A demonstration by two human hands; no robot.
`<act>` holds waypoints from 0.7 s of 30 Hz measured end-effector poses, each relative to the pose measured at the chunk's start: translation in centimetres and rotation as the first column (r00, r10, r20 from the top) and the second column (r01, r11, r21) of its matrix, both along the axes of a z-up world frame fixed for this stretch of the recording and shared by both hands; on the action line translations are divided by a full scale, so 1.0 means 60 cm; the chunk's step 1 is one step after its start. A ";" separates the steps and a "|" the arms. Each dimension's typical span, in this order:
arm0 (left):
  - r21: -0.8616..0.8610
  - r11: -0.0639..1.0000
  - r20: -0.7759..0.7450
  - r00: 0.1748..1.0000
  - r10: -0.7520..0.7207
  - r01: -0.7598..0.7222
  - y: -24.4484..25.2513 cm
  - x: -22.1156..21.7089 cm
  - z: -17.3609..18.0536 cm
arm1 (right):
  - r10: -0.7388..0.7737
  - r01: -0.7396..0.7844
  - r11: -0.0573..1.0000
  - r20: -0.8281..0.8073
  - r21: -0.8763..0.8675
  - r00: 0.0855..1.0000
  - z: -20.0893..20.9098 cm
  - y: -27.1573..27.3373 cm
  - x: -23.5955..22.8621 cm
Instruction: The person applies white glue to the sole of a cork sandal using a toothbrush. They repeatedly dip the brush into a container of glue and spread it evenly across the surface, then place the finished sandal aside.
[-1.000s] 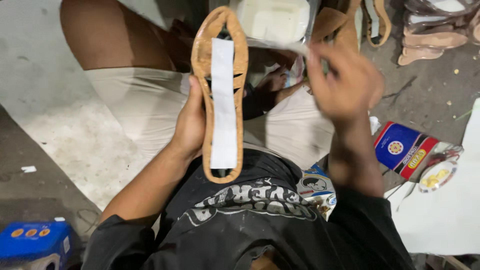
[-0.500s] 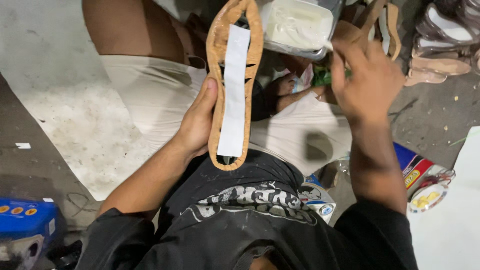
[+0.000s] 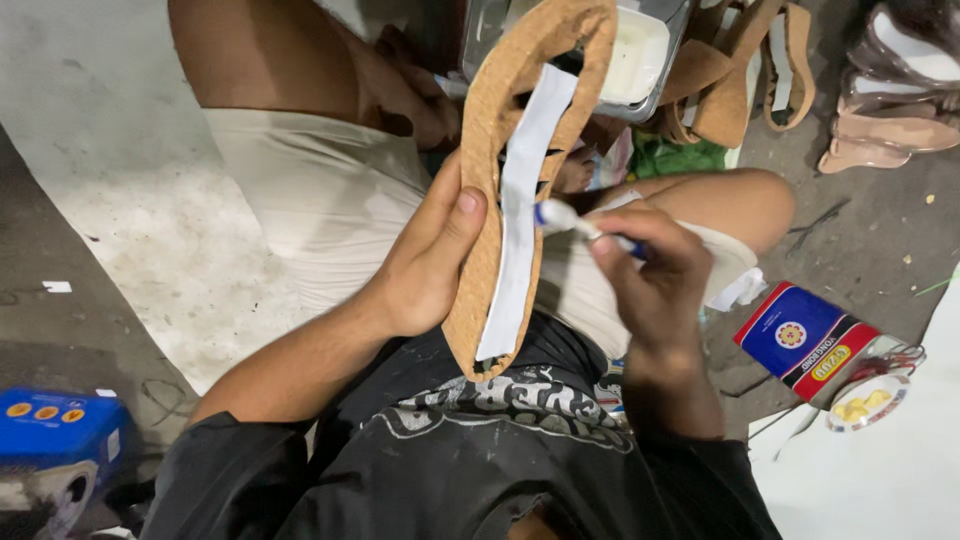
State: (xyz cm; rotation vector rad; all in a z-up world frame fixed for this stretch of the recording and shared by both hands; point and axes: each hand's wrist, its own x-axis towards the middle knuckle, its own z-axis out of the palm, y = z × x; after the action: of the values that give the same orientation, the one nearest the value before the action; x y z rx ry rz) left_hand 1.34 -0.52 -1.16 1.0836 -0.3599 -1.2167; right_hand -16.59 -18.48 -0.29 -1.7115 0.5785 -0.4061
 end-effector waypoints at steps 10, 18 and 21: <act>0.002 1.000 0.131 0.991 -0.026 0.025 -0.001 -0.008 0.025 | 0.046 -0.034 0.977 0.050 -0.210 0.998 -0.003 0.019 0.038; -0.010 1.000 0.215 0.976 0.022 -0.020 -0.001 -0.005 0.029 | 0.061 -0.018 0.947 0.124 -0.320 0.990 -0.005 0.035 0.011; 0.002 1.000 0.187 0.982 -0.018 0.018 -0.002 -0.010 0.030 | -0.013 0.031 0.954 0.062 -0.299 0.998 -0.018 0.027 0.006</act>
State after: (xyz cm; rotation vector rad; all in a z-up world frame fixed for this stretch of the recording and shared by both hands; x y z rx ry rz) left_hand 0.76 -0.61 0.63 1.2008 -0.5148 -1.1329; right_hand -16.22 -16.88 -1.36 -1.9770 0.5113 -0.5826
